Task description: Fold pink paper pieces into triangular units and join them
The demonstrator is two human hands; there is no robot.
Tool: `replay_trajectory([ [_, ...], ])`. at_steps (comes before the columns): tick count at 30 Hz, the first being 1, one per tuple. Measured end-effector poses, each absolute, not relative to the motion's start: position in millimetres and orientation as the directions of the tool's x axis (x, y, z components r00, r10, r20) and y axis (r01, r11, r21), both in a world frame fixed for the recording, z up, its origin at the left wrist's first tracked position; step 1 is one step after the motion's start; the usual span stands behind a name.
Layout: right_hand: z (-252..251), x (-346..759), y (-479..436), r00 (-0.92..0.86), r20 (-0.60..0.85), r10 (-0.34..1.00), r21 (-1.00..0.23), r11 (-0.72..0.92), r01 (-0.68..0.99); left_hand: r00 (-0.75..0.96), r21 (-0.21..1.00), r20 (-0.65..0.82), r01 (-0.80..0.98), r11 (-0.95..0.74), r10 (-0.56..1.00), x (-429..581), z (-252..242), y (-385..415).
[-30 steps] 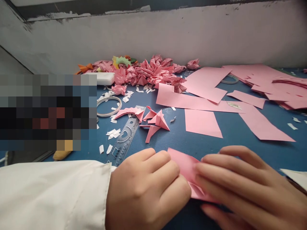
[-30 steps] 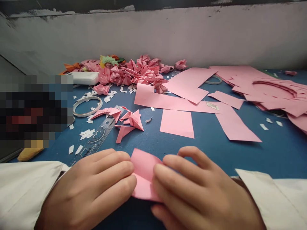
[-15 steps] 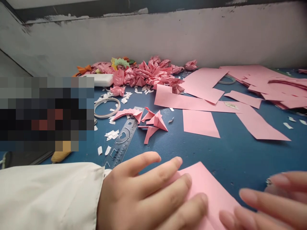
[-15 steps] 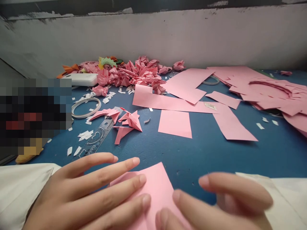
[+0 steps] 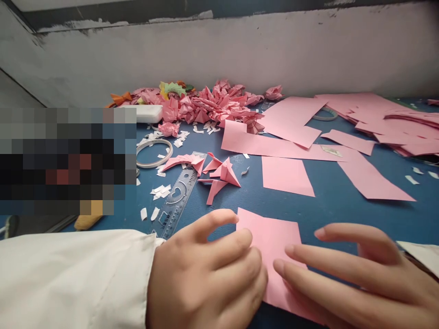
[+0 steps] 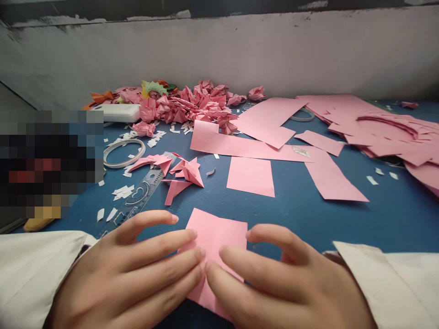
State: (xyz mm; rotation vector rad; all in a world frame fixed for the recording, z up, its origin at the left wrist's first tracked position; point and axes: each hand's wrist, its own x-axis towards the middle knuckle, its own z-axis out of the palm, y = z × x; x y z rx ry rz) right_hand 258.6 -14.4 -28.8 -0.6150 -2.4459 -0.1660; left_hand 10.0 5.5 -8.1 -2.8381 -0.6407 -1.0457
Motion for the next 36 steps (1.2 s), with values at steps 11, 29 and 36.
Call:
replay_trajectory([
  [11,-18,256,-2,-0.754,0.519,0.403,-0.169,0.913,0.372,0.799,0.270,0.461,0.287,-0.919,0.385,12,-1,9],
  [29,-21,259,-2,-0.784,0.491,0.381,0.015,0.896,0.445,0.753,0.172,0.475,0.428,-0.887,0.455,4,3,18],
  [36,-16,256,6,-0.789,0.472,0.394,-0.024,0.900,0.435,0.836,0.056,0.432,0.350,-0.935,0.338,0,3,13],
])
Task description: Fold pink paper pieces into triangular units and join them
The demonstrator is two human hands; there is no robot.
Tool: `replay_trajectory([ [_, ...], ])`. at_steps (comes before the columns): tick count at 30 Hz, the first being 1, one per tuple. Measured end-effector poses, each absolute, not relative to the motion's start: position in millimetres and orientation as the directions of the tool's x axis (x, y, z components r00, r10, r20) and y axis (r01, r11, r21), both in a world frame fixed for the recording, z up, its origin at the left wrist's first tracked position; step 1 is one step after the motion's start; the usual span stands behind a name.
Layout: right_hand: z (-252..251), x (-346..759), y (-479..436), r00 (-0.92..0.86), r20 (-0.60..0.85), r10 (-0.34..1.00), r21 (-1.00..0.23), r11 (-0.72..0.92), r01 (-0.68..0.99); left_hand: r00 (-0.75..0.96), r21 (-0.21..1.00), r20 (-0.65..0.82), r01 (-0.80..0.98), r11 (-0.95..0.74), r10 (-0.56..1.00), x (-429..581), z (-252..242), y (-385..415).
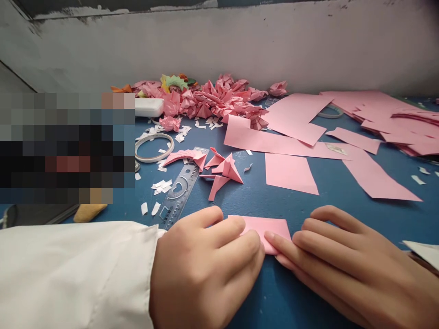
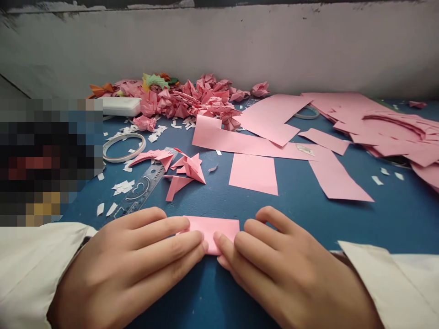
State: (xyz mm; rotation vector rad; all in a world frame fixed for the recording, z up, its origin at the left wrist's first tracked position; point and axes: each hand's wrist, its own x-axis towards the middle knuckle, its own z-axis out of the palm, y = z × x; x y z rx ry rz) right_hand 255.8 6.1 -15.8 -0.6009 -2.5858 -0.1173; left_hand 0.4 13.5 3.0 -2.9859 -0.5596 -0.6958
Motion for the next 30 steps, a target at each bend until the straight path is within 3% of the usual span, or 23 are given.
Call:
replay_trajectory([
  [23,-17.2,253.8,8.1,-0.796,0.465,0.387,-0.042,0.908,0.416,0.816,-0.050,0.458,0.420,-0.906,0.353,-1.6,-1.8,11.2],
  [30,-16.8,251.8,4.9,-0.783,0.469,0.409,-0.049,0.897,0.439,0.826,-0.069,0.403,0.456,-0.887,0.394,1.8,-0.4,7.9],
])
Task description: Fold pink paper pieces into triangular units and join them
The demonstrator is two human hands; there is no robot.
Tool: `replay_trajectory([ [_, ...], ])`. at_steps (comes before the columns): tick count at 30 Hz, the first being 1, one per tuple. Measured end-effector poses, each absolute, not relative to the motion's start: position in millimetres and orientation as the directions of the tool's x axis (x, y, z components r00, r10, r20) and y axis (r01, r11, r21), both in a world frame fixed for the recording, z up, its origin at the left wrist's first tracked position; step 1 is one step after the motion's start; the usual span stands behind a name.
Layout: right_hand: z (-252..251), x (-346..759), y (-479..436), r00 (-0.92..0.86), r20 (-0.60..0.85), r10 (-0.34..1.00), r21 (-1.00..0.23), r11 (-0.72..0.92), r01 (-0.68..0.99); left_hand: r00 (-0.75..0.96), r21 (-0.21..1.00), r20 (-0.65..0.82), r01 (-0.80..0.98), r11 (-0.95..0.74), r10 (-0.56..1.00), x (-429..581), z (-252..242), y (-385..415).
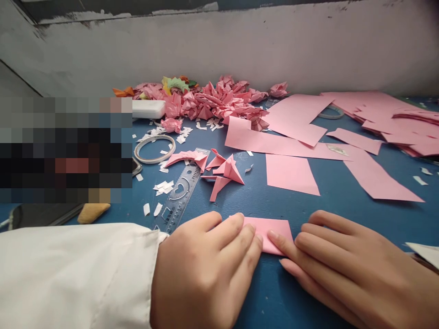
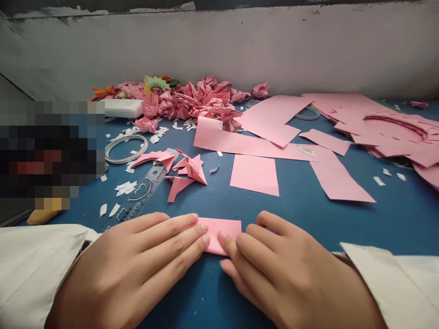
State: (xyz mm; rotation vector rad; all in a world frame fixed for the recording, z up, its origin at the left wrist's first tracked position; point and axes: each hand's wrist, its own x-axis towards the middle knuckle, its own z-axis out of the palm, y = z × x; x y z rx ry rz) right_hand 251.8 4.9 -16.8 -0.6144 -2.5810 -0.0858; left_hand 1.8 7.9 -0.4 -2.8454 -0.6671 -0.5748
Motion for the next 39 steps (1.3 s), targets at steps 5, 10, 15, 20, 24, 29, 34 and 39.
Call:
replay_trajectory([
  [5,-16,251,7,-0.796,0.459,0.395,-0.024,0.901,0.433,0.819,-0.045,0.389,0.475,-0.879,0.422,5,-2,4],
  [10,-14,251,7,-0.799,0.455,0.394,-0.024,0.902,0.431,0.834,-0.050,0.383,0.447,-0.893,0.396,4,3,1],
  [15,-14,252,7,-0.799,0.457,0.392,-0.018,0.902,0.432,0.856,-0.091,0.395,0.398,-0.913,0.334,6,11,2],
  [20,-14,253,7,-0.794,0.453,0.405,-0.036,0.898,0.438,0.861,-0.097,0.384,0.397,-0.913,0.334,8,13,0],
  [24,-16,252,7,-0.787,0.464,0.407,-0.032,0.895,0.444,0.862,-0.112,0.387,0.398,-0.911,0.329,5,10,-3],
  [29,-15,251,7,-0.791,0.460,0.404,-0.049,0.901,0.432,0.842,-0.166,0.442,0.416,-0.894,0.309,6,5,-4],
  [34,-14,252,7,-0.804,0.444,0.396,-0.036,0.904,0.425,0.863,-0.124,0.391,0.393,-0.911,0.320,7,11,-1],
  [39,-14,253,7,-0.813,0.435,0.387,-0.031,0.909,0.417,0.868,-0.139,0.393,0.384,-0.913,0.305,5,12,-2],
])
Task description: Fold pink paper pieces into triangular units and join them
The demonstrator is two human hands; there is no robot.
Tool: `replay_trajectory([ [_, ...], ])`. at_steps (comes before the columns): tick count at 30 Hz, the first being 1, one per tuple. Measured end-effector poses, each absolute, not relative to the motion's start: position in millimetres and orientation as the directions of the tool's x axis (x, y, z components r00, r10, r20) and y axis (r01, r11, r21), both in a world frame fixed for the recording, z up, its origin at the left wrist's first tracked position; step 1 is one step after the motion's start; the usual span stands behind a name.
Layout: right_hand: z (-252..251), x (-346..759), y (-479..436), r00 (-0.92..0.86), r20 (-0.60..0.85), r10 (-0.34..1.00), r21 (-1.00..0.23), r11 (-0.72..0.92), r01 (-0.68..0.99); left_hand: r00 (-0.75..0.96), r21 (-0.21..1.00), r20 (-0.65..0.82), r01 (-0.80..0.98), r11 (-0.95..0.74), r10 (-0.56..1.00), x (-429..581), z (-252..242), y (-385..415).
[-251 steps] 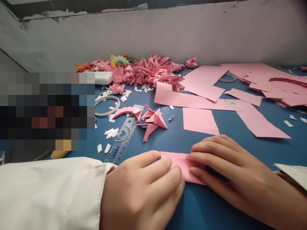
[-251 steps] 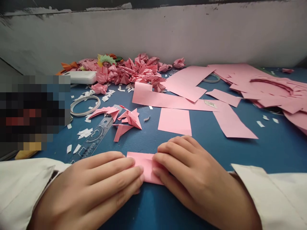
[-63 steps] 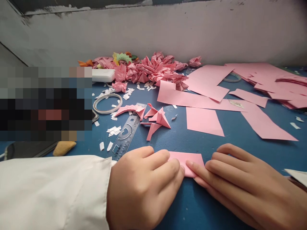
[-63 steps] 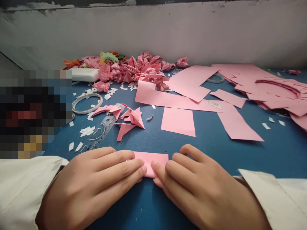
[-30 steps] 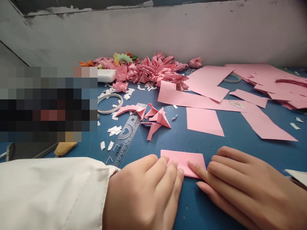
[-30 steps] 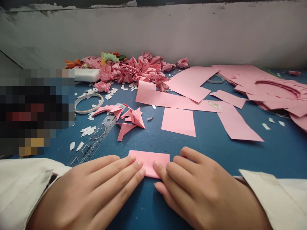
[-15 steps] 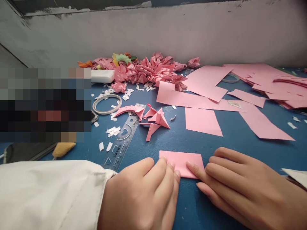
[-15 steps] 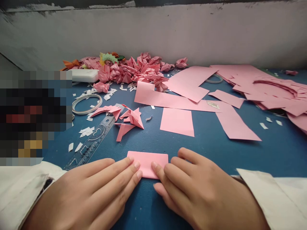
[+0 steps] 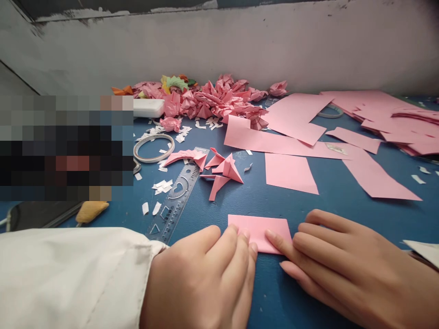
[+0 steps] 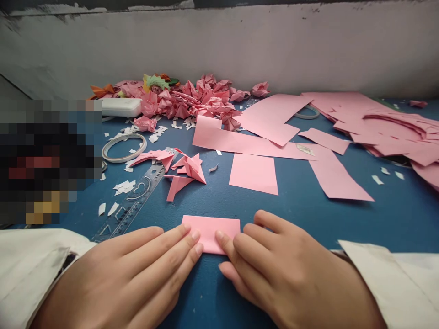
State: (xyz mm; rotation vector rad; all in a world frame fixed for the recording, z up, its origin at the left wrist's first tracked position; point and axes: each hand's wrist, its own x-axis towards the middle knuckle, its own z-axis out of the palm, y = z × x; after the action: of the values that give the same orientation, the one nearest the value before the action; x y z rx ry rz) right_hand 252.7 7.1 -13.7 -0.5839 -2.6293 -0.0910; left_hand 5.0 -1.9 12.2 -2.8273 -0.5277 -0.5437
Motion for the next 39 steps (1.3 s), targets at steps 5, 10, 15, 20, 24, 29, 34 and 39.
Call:
replay_trajectory([
  [5,-13,251,6,-0.802,0.438,0.405,-0.034,0.900,0.435,0.862,-0.123,0.386,0.400,-0.908,0.327,5,10,-2],
  [10,-12,251,9,-0.804,0.453,0.385,-0.017,0.905,0.424,0.841,0.040,0.367,0.412,-0.910,0.397,7,7,1],
  [15,-12,251,11,-0.811,0.449,0.374,-0.006,0.909,0.416,0.808,0.170,0.309,0.471,-0.865,0.501,2,-1,-4],
  [20,-14,251,11,-0.805,0.452,0.385,-0.028,0.908,0.419,0.794,0.212,0.291,0.491,-0.845,0.534,-1,-3,-6],
  [24,-13,251,11,-0.806,0.448,0.387,-0.025,0.906,0.422,0.803,0.185,0.279,0.493,-0.850,0.526,0,-2,-5],
  [29,-13,252,9,-0.801,0.457,0.387,-0.029,0.906,0.421,0.771,0.182,0.335,0.512,-0.840,0.542,3,-5,-3],
  [34,-15,252,8,-0.795,0.466,0.388,-0.020,0.903,0.429,0.793,0.128,0.348,0.487,-0.864,0.499,7,-1,0],
  [39,-13,252,8,-0.800,0.451,0.397,-0.028,0.902,0.431,0.834,0.009,0.342,0.458,-0.889,0.433,11,6,4],
])
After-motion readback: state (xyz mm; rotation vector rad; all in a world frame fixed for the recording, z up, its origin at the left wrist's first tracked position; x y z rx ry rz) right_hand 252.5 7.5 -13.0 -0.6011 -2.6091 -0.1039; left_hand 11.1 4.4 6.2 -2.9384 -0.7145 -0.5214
